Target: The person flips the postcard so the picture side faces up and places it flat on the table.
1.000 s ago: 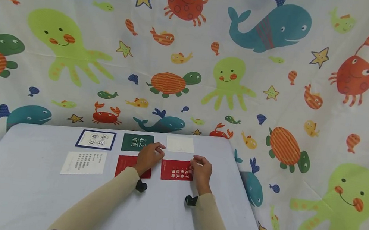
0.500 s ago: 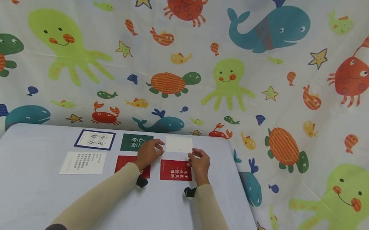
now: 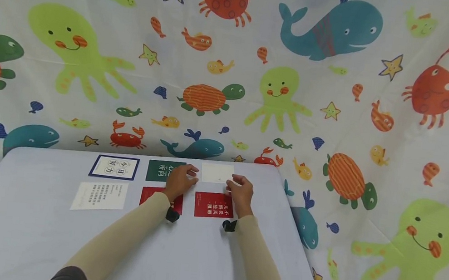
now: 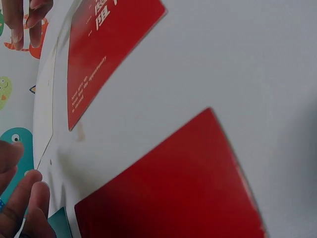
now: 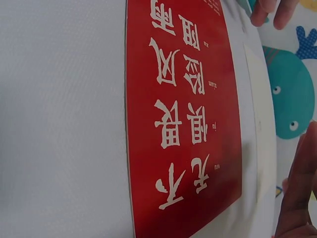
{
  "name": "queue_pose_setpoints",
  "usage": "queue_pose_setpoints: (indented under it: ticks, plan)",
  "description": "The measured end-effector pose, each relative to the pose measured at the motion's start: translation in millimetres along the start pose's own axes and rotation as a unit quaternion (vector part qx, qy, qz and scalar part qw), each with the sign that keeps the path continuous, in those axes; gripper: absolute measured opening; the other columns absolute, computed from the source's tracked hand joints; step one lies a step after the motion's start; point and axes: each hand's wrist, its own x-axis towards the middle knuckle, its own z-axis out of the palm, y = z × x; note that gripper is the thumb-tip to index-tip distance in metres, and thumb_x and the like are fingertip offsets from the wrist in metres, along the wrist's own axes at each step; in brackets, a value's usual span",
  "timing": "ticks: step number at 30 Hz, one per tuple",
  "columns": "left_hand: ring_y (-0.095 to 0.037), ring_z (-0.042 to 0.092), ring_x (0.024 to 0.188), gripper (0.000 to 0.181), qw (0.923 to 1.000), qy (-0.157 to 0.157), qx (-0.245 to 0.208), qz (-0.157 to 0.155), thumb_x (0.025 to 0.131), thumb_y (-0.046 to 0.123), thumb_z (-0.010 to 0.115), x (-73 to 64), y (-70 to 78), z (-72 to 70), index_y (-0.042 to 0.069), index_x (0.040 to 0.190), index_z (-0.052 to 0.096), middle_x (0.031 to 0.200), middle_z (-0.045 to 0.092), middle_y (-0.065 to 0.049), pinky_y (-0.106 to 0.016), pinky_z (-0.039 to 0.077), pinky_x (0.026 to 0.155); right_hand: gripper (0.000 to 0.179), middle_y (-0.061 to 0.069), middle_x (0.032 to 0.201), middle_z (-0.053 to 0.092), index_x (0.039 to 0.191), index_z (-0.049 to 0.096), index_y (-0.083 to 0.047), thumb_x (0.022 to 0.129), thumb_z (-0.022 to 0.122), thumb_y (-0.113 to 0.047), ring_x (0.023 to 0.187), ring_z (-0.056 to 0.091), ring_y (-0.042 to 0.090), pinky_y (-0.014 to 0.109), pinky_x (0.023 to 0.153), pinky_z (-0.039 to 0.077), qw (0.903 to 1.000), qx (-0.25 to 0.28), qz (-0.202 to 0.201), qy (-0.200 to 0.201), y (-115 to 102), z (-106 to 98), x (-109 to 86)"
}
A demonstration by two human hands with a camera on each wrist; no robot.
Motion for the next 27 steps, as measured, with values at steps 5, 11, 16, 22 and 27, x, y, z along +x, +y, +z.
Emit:
queue_pose_setpoints:
  ticks: [5, 11, 16, 22, 27]
  plan:
    - [-0.03, 0.071, 0.122, 0.037, 1.0, -0.008, -0.001, -0.005, 0.092, 0.024, 0.083, 2.9, -1.0, -1.1, 0.018, 0.128, 0.073, 0.127, 0.077, -0.006, -0.059, 0.053, 0.11, 0.04, 0.005, 0.14, 0.066, 0.138, 0.067, -0.023, 0.099, 0.076, -0.028, 0.109, 0.077, 0.022, 0.031, 0.087, 0.063, 0.9999, -0.003, 0.016, 0.007, -1.0, 3.8, 7.1]
    - [-0.029, 0.068, 0.128, 0.04, 0.9996, -0.026, -0.01, -0.011, 0.092, 0.024, 0.083, 7.8, -1.2, -0.6, 0.021, 0.13, 0.072, 0.133, 0.075, -0.005, -0.059, 0.049, 0.114, 0.043, 0.007, 0.144, 0.064, 0.14, 0.065, -0.022, 0.099, 0.076, -0.025, 0.114, 0.076, 0.024, 0.035, 0.093, 0.063, 0.9997, -0.001, 0.025, -0.007, -4.5, 5.7, 12.4]
    - [-0.031, 0.064, 0.135, 0.042, 0.9991, -0.04, -0.011, -0.011, 0.092, 0.024, 0.082, 9.9, -2.2, -0.5, 0.021, 0.133, 0.071, 0.138, 0.073, -0.006, -0.06, 0.046, 0.117, 0.045, 0.008, 0.15, 0.061, 0.142, 0.064, -0.022, 0.099, 0.076, -0.026, 0.116, 0.076, 0.025, 0.037, 0.096, 0.062, 0.9994, -0.005, 0.032, -0.016, -3.5, 7.0, 13.7]
    - [-0.032, 0.062, 0.138, 0.045, 0.998, -0.059, -0.009, -0.022, 0.094, 0.027, 0.081, 10.7, -4.1, -1.1, 0.023, 0.136, 0.068, 0.142, 0.071, -0.005, -0.062, 0.045, 0.116, 0.047, 0.009, 0.148, 0.063, 0.143, 0.063, -0.021, 0.098, 0.076, -0.026, 0.113, 0.077, 0.026, 0.038, 0.095, 0.062, 0.9987, -0.019, 0.042, -0.023, -1.5, 8.3, 12.9]
    - [-0.031, 0.061, 0.14, 0.047, 0.9972, -0.071, -0.015, -0.021, 0.094, 0.027, 0.081, 10.8, -2.1, -2.9, 0.023, 0.139, 0.066, 0.145, 0.069, -0.006, -0.061, 0.046, 0.116, 0.048, 0.01, 0.144, 0.065, 0.144, 0.063, -0.021, 0.098, 0.076, -0.028, 0.11, 0.078, 0.025, 0.034, 0.09, 0.064, 0.9986, -0.021, 0.04, -0.028, -1.5, 10.6, 12.0]
